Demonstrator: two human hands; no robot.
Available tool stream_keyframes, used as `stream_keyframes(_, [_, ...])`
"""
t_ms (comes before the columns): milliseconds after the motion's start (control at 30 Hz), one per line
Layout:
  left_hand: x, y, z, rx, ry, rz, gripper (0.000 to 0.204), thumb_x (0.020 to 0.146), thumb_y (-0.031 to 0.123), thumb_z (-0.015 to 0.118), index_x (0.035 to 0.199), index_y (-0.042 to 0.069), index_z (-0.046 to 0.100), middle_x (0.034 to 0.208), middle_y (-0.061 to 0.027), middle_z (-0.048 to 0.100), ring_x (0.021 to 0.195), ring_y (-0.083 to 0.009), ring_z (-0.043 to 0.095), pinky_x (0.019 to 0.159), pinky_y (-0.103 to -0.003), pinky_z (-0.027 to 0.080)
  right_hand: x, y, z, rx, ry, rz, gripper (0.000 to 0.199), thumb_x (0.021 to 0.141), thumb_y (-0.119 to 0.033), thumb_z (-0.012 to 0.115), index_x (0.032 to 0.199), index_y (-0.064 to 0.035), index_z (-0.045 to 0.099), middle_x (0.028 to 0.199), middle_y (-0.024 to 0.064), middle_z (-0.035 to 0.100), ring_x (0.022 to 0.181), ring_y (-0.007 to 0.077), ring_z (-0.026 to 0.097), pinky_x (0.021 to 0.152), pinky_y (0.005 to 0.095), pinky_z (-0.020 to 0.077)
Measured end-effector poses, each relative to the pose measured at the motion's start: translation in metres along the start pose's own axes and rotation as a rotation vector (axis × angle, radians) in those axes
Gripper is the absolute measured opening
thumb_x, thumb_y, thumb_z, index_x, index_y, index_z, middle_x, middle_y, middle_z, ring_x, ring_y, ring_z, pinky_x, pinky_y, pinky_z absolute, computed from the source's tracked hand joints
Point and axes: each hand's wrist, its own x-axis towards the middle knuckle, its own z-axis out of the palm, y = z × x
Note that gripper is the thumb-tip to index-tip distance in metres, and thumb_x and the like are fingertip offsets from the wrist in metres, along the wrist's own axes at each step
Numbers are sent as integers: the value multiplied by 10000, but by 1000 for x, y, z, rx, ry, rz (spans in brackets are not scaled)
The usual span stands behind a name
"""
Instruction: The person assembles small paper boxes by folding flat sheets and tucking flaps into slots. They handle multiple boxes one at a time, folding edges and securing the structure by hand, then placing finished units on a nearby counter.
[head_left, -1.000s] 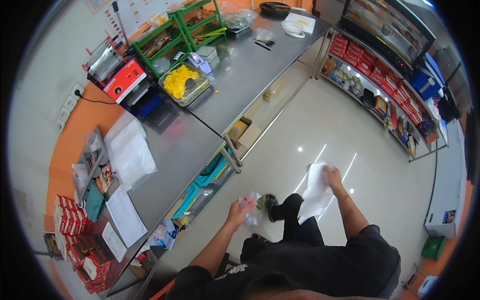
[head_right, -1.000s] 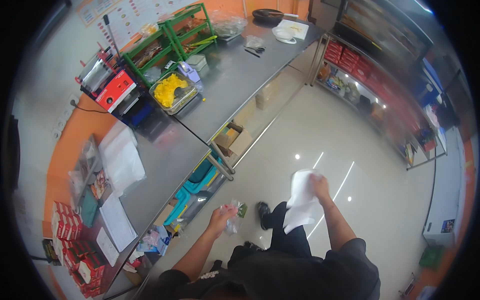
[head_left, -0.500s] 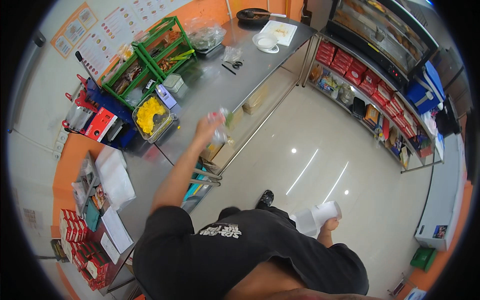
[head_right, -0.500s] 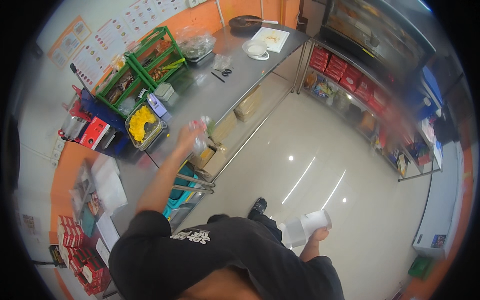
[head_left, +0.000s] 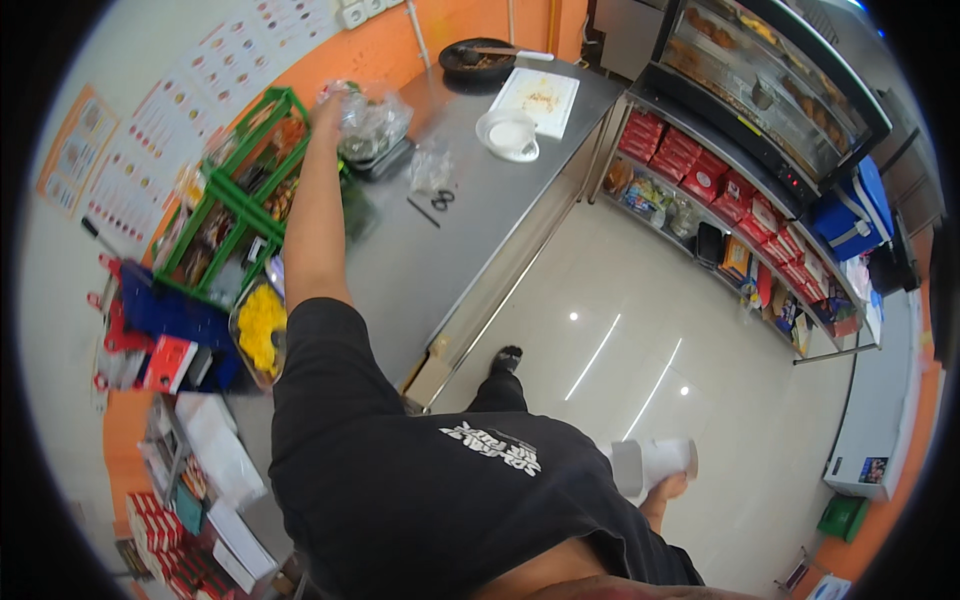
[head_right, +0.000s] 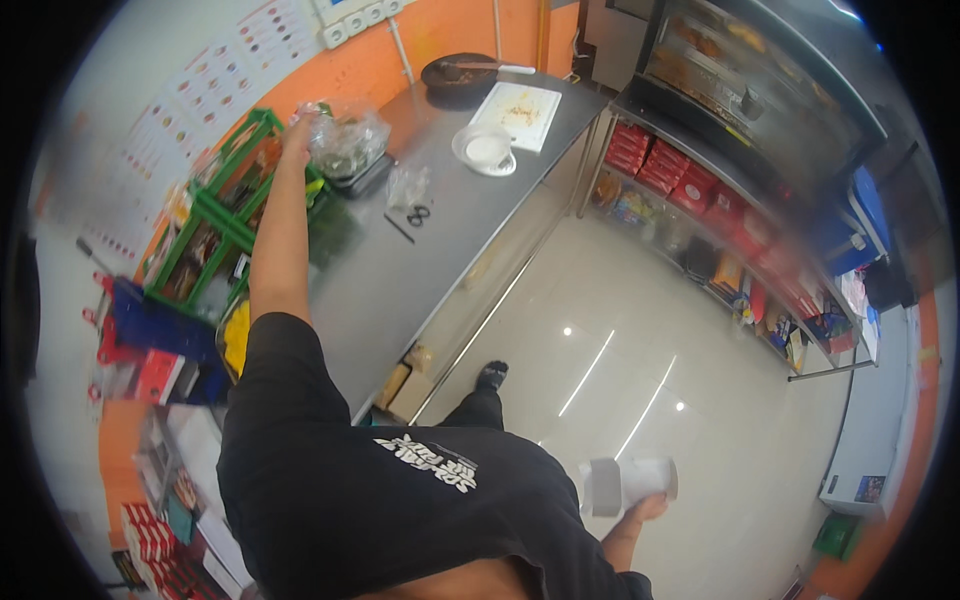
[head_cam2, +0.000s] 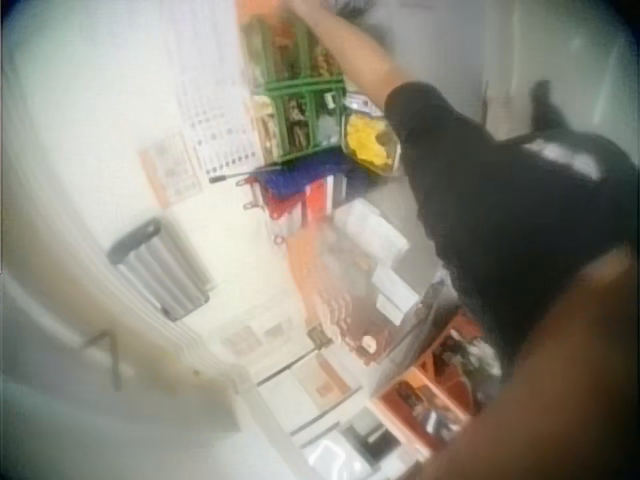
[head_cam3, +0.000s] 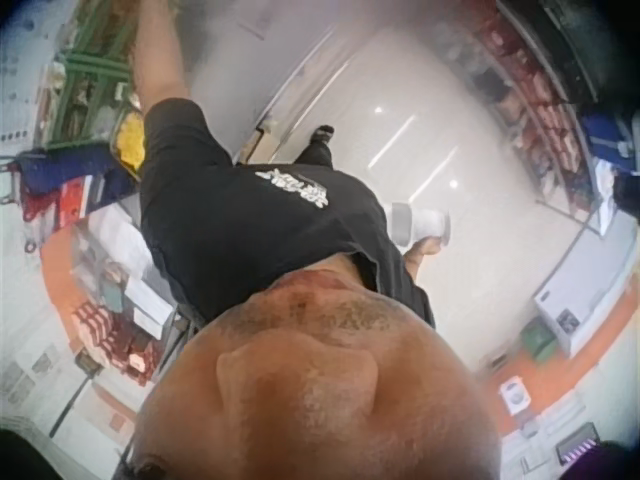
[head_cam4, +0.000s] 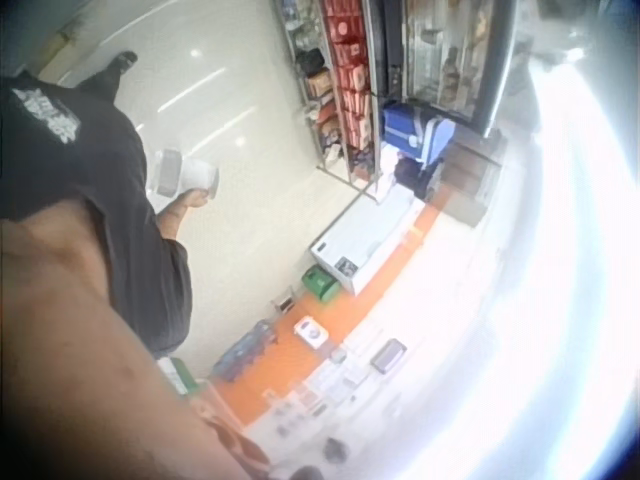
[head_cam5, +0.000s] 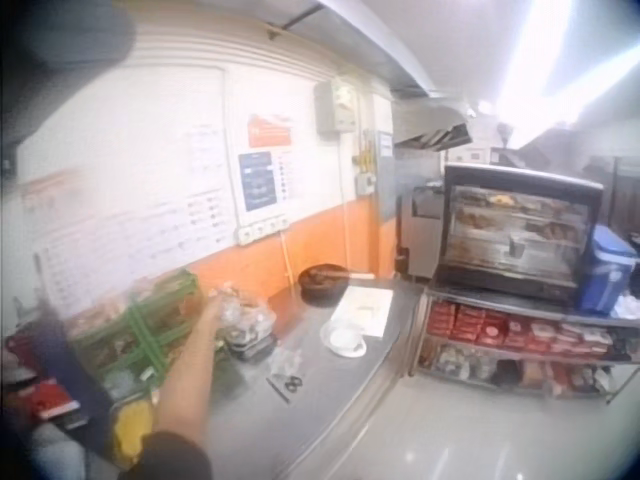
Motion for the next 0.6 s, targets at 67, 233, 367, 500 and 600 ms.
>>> stream_keyframes(67, [56,10,27,43,81,36,515,777,226,784,1187,-34,614,1091,-121,662,921,-204,661,829,-359,530,-22,-21,-12,163,53,132,508,955,-334,501,1039,158,592,1003,313,657,865,414,664,753,534,549])
stream_keyframes(233, [85,-26,103,-290,293,-17,378,833,193,744,1153,44,608,1059,-90,654,884,-192,652,775,-357,551,-48,-49,-23,199,89,110,510,957,-339,504,1052,154,596,1010,303,660,877,401,665,762,534,553])
stream_keyframes(367, [23,-112,206,-425,-499,1,43,936,112,573,972,89,577,918,-92,656,799,-217,648,651,-332,558,-40,-43,-37,212,-36,57,512,959,-343,507,1062,150,599,1015,294,662,887,390,666,769,534,556])
stream_keyframes(500, [-227,-164,321,-135,-1123,-480,141,953,196,573,1030,78,582,914,-69,640,853,-205,643,752,-374,534,-23,-62,-14,112,227,49,487,936,-322,538,1140,119,579,1081,224,654,899,344,650,761,452,553])
stream_keyframes(600, [-428,-244,382,-19,-1121,-714,282,942,265,607,1150,77,624,1118,-56,626,1047,-205,594,845,-388,518,-38,-150,9,405,119,5,427,966,-273,532,1212,74,569,1164,203,626,1012,308,621,856,421,530])
